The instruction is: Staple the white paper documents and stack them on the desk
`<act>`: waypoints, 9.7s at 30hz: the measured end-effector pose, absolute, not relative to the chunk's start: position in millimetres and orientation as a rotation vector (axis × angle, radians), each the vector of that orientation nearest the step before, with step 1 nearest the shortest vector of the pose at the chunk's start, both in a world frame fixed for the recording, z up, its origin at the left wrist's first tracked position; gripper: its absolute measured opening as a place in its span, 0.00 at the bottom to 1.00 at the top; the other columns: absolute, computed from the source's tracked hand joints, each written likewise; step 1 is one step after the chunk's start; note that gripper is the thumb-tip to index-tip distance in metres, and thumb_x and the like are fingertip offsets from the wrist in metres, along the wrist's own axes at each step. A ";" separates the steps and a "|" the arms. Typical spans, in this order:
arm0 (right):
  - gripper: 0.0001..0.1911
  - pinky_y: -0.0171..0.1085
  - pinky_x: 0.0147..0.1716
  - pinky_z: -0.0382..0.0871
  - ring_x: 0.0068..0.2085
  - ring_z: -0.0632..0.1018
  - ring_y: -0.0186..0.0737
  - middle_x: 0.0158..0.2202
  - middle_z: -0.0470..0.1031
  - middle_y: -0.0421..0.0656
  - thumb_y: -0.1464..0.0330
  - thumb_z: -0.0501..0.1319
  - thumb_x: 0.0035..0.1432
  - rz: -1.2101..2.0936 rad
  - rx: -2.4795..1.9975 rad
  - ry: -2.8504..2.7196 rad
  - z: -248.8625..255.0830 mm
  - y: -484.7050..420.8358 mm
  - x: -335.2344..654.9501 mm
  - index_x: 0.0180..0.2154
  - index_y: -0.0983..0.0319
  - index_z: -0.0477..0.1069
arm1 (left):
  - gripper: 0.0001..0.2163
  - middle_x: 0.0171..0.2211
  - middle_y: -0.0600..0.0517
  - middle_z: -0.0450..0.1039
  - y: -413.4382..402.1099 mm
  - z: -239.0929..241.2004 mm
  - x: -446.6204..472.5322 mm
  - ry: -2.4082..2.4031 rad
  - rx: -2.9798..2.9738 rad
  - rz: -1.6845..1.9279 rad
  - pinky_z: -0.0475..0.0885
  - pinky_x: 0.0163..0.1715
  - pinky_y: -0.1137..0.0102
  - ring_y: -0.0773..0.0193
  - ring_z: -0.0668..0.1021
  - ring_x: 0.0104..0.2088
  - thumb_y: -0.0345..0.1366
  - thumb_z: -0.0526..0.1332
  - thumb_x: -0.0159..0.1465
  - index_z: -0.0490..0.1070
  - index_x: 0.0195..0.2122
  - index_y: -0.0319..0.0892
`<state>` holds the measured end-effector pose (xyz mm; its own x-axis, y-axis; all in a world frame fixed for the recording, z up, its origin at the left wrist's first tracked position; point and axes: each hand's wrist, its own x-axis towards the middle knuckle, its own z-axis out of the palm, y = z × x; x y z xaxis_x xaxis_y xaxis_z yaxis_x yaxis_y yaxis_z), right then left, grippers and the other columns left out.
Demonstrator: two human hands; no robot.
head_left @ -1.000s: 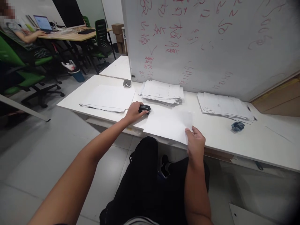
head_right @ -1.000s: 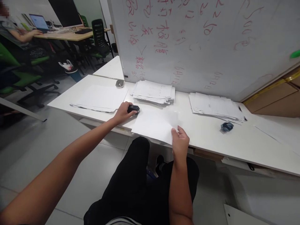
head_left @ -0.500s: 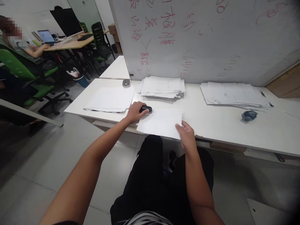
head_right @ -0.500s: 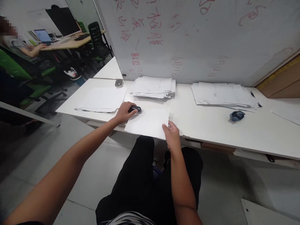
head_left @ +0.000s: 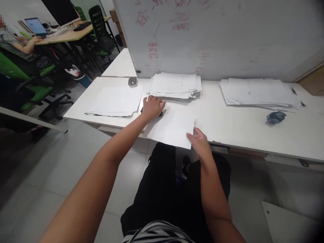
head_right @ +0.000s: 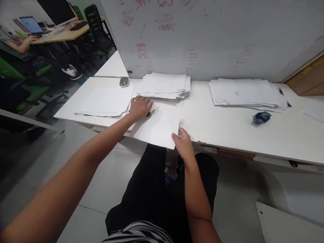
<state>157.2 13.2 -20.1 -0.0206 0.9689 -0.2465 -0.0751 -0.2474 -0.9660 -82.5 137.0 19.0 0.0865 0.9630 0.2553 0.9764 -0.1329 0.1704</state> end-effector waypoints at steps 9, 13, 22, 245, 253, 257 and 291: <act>0.24 0.45 0.48 0.72 0.46 0.80 0.50 0.45 0.81 0.48 0.55 0.69 0.49 1.311 -1.336 -1.158 -25.7 9.2 145.8 0.45 0.62 0.77 | 0.21 0.57 0.36 0.69 151.2 19.1 -77.1 -2.203 -2.321 -0.257 0.59 0.54 0.45 0.39 0.64 0.60 0.46 0.50 0.68 0.72 0.52 0.39; 0.22 0.48 0.51 0.71 0.48 0.79 0.53 0.45 0.81 0.49 0.55 0.67 0.50 1.135 -1.439 -1.247 -32.5 5.3 138.0 0.43 0.62 0.78 | 0.24 0.62 0.36 0.64 147.6 25.3 -74.8 -2.314 -2.362 -0.214 0.60 0.55 0.46 0.40 0.64 0.61 0.46 0.50 0.67 0.67 0.58 0.38; 0.25 0.47 0.48 0.73 0.47 0.80 0.53 0.46 0.81 0.51 0.55 0.64 0.49 1.191 -1.456 -1.306 -47.6 7.8 136.0 0.45 0.65 0.77 | 0.28 0.65 0.37 0.60 126.5 37.9 -82.9 -2.437 -2.362 -0.188 0.61 0.57 0.50 0.43 0.64 0.63 0.50 0.43 0.68 0.62 0.62 0.38; 0.16 0.52 0.51 0.65 0.56 0.72 0.55 0.57 0.72 0.57 0.73 0.50 0.64 -0.071 -1.275 -2.415 -20.5 177.5 165.9 0.44 0.67 0.76 | 0.27 0.68 0.49 0.57 44.8 -2.9 -63.3 -1.466 -2.838 -0.290 0.54 0.66 0.56 0.57 0.61 0.68 0.52 0.42 0.72 0.61 0.65 0.47; 0.14 0.50 0.51 0.66 0.53 0.75 0.54 0.53 0.74 0.57 0.73 0.51 0.62 0.001 -1.370 -2.285 -21.9 178.2 171.7 0.40 0.68 0.75 | 0.26 0.68 0.50 0.58 44.5 -4.3 -63.9 -1.471 -2.820 -0.304 0.54 0.66 0.57 0.57 0.61 0.68 0.51 0.42 0.72 0.61 0.65 0.47; 0.14 0.48 0.49 0.68 0.51 0.75 0.52 0.52 0.74 0.57 0.72 0.51 0.62 0.056 -1.376 -2.181 -25.3 177.4 178.3 0.40 0.67 0.74 | 0.26 0.68 0.51 0.57 44.6 -4.4 -63.4 -1.468 -2.814 -0.292 0.55 0.66 0.57 0.58 0.61 0.68 0.52 0.41 0.72 0.61 0.65 0.47; 0.13 0.51 0.49 0.60 0.44 0.70 0.51 0.44 0.70 0.56 0.72 0.45 0.65 -0.037 -1.603 -1.978 -35.2 183.1 168.6 0.42 0.64 0.65 | 0.25 0.68 0.51 0.58 44.0 -3.6 -61.8 -1.465 -2.806 -0.296 0.55 0.65 0.57 0.59 0.61 0.68 0.49 0.42 0.73 0.61 0.65 0.47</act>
